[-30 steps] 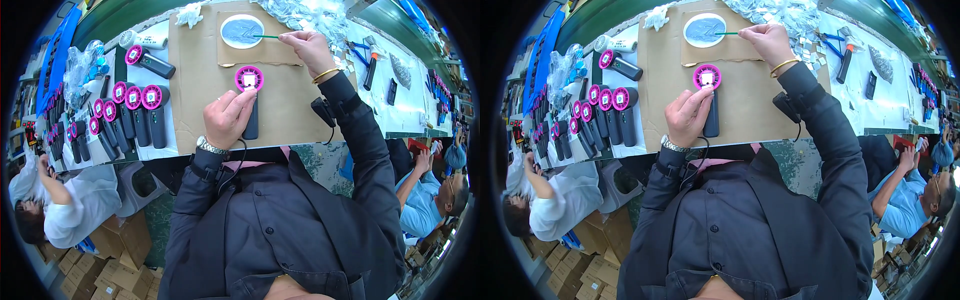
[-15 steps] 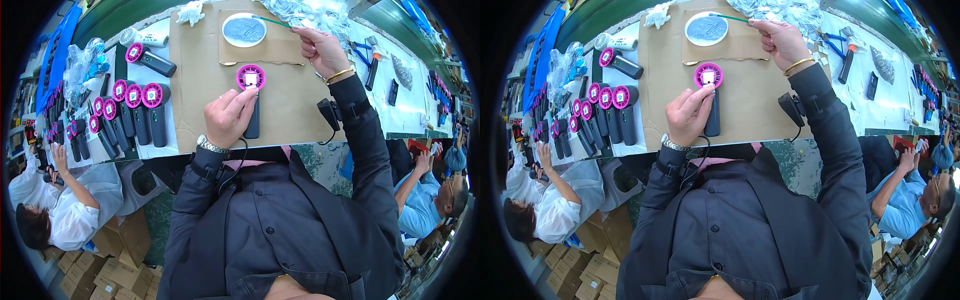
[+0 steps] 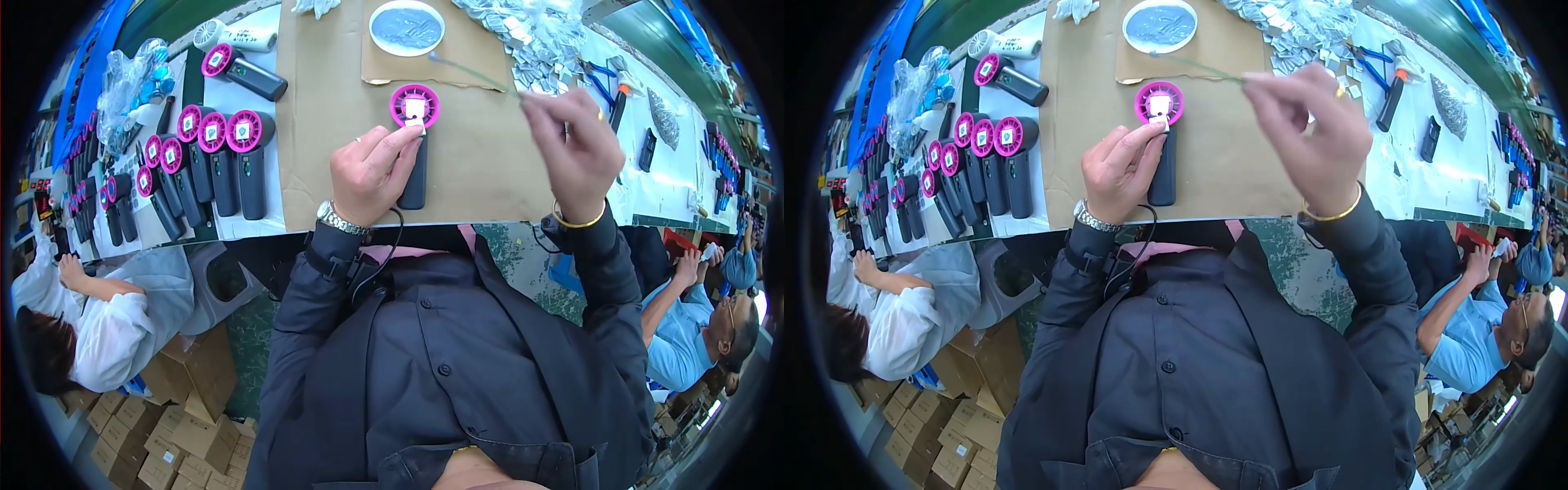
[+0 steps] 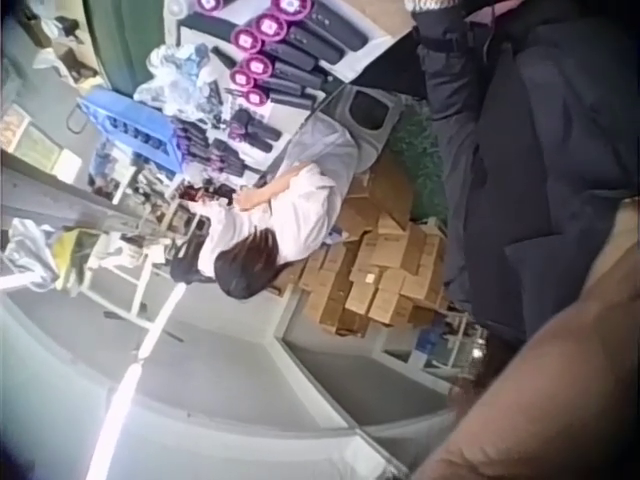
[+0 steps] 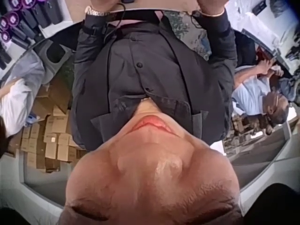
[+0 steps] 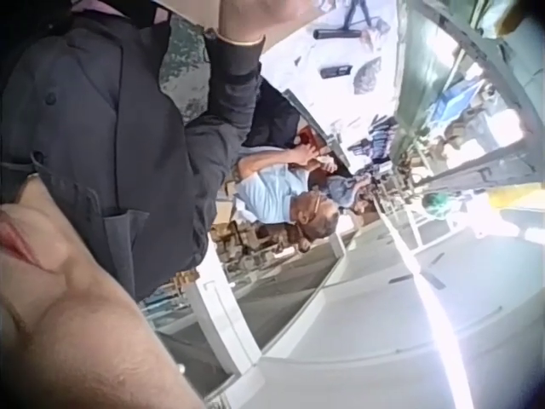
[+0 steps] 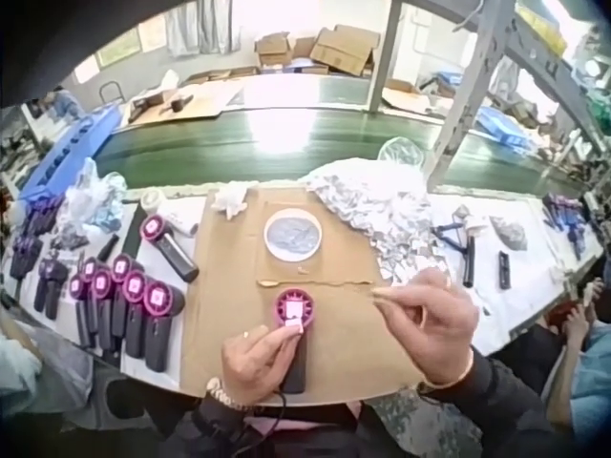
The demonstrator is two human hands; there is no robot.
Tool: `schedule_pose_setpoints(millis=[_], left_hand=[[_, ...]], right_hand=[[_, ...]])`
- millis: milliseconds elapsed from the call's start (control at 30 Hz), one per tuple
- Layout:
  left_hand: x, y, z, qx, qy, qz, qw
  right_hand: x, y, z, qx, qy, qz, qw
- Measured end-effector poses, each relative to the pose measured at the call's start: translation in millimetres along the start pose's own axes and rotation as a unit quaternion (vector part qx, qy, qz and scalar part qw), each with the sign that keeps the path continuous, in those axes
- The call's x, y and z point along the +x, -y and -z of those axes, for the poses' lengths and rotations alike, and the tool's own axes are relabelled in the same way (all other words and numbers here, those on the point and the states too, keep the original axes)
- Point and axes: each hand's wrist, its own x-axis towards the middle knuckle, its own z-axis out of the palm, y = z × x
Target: Applying components or adhesive to hair dryer shells on an assembly line.
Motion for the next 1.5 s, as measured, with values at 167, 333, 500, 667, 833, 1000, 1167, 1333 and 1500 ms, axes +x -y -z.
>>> schedule_pose_setpoints(millis=[167, 333, 500, 667, 833, 1000, 1167, 1333, 1500], left_hand=[[-1.4, 0.6, 0.3, -0.001, 0.001, 0.001, 1.000], [-4.2, 1.9, -1.2, -0.010, -0.009, 0.001, 1.000], [-4.1, 2.9, -1.9, -0.018, -0.017, -0.001, 1.000], [-4.0, 2.9, -0.9, -0.020, -0.016, -0.002, 1.000], [-4.1, 4.0, -1.3, -0.022, -0.016, 0.000, 1.000], [-3.8, 3.4, -0.9, -0.026, -0.014, 0.003, 1.000], [-4.1, 2.2, -1.5, -0.023, -0.016, 0.004, 1.000], [-4.0, 3.7, -1.8, -0.026, -0.019, 0.004, 0.999], [-2.8, 2.0, -1.8, -0.025, -0.020, 0.004, 0.999]], right_hand=[[-15.9, 5.3, -3.2, -0.097, 0.061, 0.221, 0.969], [-19.0, -0.1, -10.2, -0.128, 0.126, 0.276, 0.944], [-17.0, -1.9, -18.0, -0.134, 0.145, 0.295, 0.935], [-14.7, -0.3, -22.6, -0.141, 0.164, 0.297, 0.930], [-10.4, 6.6, -18.2, -0.140, 0.192, 0.292, 0.927], [-8.0, 9.1, -20.5, -0.134, 0.189, 0.289, 0.929], [-7.6, 8.8, -16.7, -0.133, 0.193, 0.272, 0.933], [-8.7, 6.8, -18.7, -0.121, 0.177, 0.261, 0.941], [-9.8, 10.5, -19.3, -0.107, 0.107, 0.231, 0.961]])
